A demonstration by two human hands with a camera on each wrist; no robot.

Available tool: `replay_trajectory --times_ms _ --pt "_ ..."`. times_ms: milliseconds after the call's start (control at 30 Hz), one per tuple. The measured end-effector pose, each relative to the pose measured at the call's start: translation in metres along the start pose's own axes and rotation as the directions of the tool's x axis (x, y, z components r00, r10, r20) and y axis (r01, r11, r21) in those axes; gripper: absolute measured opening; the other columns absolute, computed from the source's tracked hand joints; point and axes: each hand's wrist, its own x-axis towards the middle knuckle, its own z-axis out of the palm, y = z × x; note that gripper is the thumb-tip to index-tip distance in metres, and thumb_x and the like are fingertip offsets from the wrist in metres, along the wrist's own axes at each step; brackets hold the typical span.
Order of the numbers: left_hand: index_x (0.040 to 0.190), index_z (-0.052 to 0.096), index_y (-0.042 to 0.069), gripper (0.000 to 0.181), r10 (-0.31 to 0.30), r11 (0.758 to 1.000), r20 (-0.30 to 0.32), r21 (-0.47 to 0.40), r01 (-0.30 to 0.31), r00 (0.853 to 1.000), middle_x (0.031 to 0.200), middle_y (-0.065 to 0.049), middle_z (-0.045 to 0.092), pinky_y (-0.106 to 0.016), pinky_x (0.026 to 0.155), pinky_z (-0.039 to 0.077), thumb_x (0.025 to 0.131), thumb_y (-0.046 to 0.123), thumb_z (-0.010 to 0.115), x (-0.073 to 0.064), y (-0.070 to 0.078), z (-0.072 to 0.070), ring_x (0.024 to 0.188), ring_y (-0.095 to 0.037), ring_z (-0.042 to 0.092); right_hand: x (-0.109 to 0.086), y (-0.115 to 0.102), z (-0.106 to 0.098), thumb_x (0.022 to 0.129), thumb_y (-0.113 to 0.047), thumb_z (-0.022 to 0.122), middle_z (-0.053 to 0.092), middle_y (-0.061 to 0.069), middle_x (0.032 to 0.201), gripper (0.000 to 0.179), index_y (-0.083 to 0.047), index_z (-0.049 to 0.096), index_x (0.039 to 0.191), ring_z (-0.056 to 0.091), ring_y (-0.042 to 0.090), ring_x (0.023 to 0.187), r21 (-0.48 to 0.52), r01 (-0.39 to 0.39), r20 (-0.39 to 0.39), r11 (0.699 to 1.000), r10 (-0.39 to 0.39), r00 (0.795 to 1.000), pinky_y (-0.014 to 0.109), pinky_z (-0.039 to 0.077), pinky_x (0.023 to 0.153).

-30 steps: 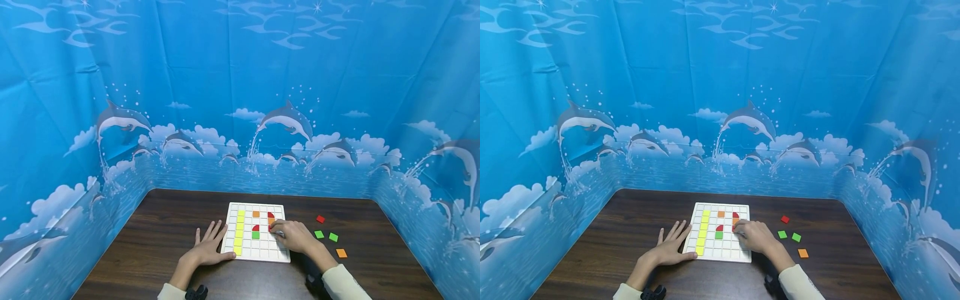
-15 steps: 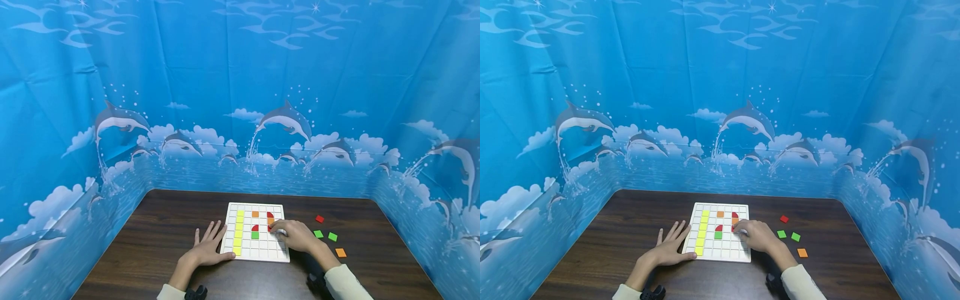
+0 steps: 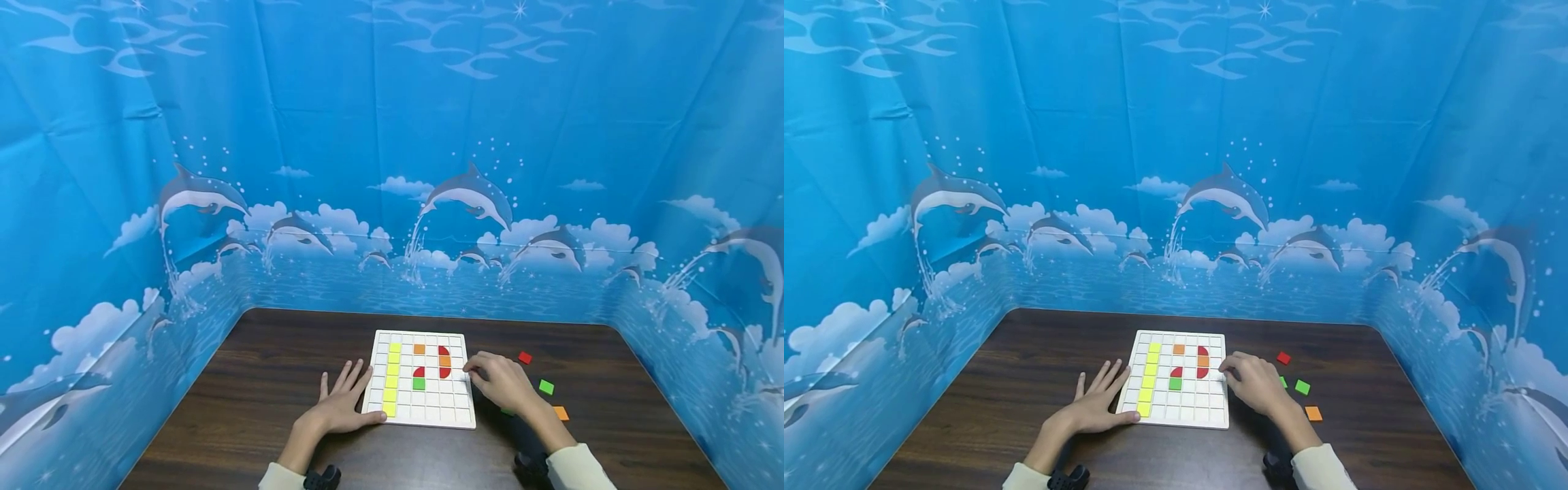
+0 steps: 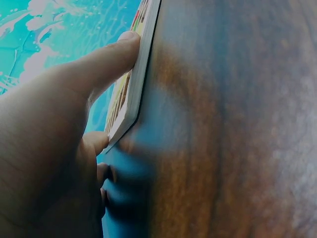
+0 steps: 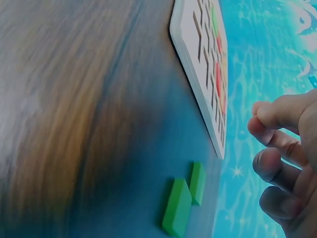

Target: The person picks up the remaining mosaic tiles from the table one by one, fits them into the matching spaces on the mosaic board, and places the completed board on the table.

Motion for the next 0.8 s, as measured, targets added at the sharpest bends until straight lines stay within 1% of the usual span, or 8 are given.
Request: replay_trajectory --times_ms 100,167,367,433,600,667,733,800 --pt "0.173 0.022 0.022 0.11 -0.003 1.0 0.006 0.003 0.003 1.0 0.181 -0.014 0.01 -0.082 0.119 -0.015 0.089 0.082 0.061 -0.001 0.003 -0.002 0.168 -0.04 -0.001 -0.006 0.006 -0.007 0.094 -0.014 0.082 0.071 -0.014 0.092 0.008 -0.021 0.082 0.098 0.048 0.001 0.067 0.015 -0.008 -0.031 1.0 0.008 0.999 0.022 0.04 0.059" --pt "0.172 0.024 0.02 0.113 -0.028 1.0 0.021 -0.007 0.028 0.999 0.18 -0.015 0.012 -0.08 0.122 -0.013 0.088 0.082 0.064 -0.002 0.008 -0.006 0.167 -0.041 0.002 -0.011 0.01 -0.012 0.094 -0.014 0.082 0.072 -0.013 0.093 0.008 -0.021 0.082 0.097 0.048 0.0 0.066 0.022 -0.015 -0.041 1.0 0.016 0.999 0.022 0.039 0.057" --pt "0.173 0.02 0.026 0.114 -0.036 0.999 0.009 0.02 0.036 0.999 0.181 -0.011 0.009 -0.08 0.122 -0.013 0.086 0.088 0.059 0.002 -0.003 0.005 0.168 -0.04 0.001 -0.027 0.025 -0.029 0.097 -0.018 0.08 0.074 -0.012 0.095 0.005 -0.022 0.082 0.099 0.049 0.0 0.064 0.024 -0.073 -0.033 0.997 0.074 0.997 0.023 0.039 0.055" --pt "0.173 0.021 0.025 0.114 -0.03 0.999 0.0 0.018 0.03 1.0 0.181 -0.013 0.011 -0.08 0.121 -0.013 0.086 0.088 0.059 0.003 -0.004 0.006 0.167 -0.041 0.002 -0.033 0.031 -0.035 0.097 -0.017 0.079 0.075 -0.012 0.095 0.007 -0.022 0.082 0.1 0.048 0.0 0.062 0.024 -0.084 -0.043 0.996 0.085 0.995 0.024 0.038 0.054" --pt "0.172 0.024 0.02 0.11 -0.054 0.998 0.021 0.019 0.054 0.998 0.18 -0.014 0.013 -0.08 0.123 -0.011 0.089 0.079 0.066 0.001 0.005 -0.001 0.167 -0.041 0.004 -0.052 0.047 -0.045 0.096 -0.014 0.08 0.076 -0.01 0.098 0.01 -0.022 0.081 0.102 0.044 0.0 0.061 0.031 -0.09 -0.068 0.995 0.092 0.993 0.024 0.035 0.053" --pt "0.172 0.023 0.021 0.111 -0.065 0.998 0.027 0.03 0.064 0.998 0.181 -0.012 0.012 -0.079 0.124 -0.01 0.088 0.08 0.065 0.001 0.006 -0.002 0.168 -0.039 0.004 -0.059 0.054 -0.049 0.096 -0.013 0.08 0.076 -0.008 0.101 0.011 -0.021 0.081 0.103 0.044 0.0 0.061 0.036 -0.1 -0.057 0.994 0.102 0.993 0.024 0.035 0.053" --pt "0.173 0.022 0.022 0.111 -0.055 0.998 0.02 0.032 0.054 0.998 0.181 -0.012 0.011 -0.08 0.123 -0.011 0.088 0.082 0.064 0.002 0.003 0.0 0.168 -0.039 0.003 -0.066 0.059 -0.053 0.096 -0.012 0.08 0.076 -0.006 0.103 0.012 -0.02 0.08 0.105 0.045 0.0 0.058 0.048 -0.123 -0.031 0.991 0.124 0.992 0.025 0.037 0.052" --pt "0.173 0.02 0.023 0.112 -0.042 0.999 0.021 0.031 0.042 0.999 0.181 -0.011 0.009 -0.081 0.121 -0.012 0.088 0.083 0.062 0.001 0.001 0.001 0.168 -0.038 0.0 -0.072 0.065 -0.057 0.096 -0.012 0.079 0.076 -0.005 0.1 0.013 -0.02 0.079 0.106 0.047 0.001 0.057 0.055 -0.157 -0.001 0.986 0.157 0.988 0.026 0.037 0.051"
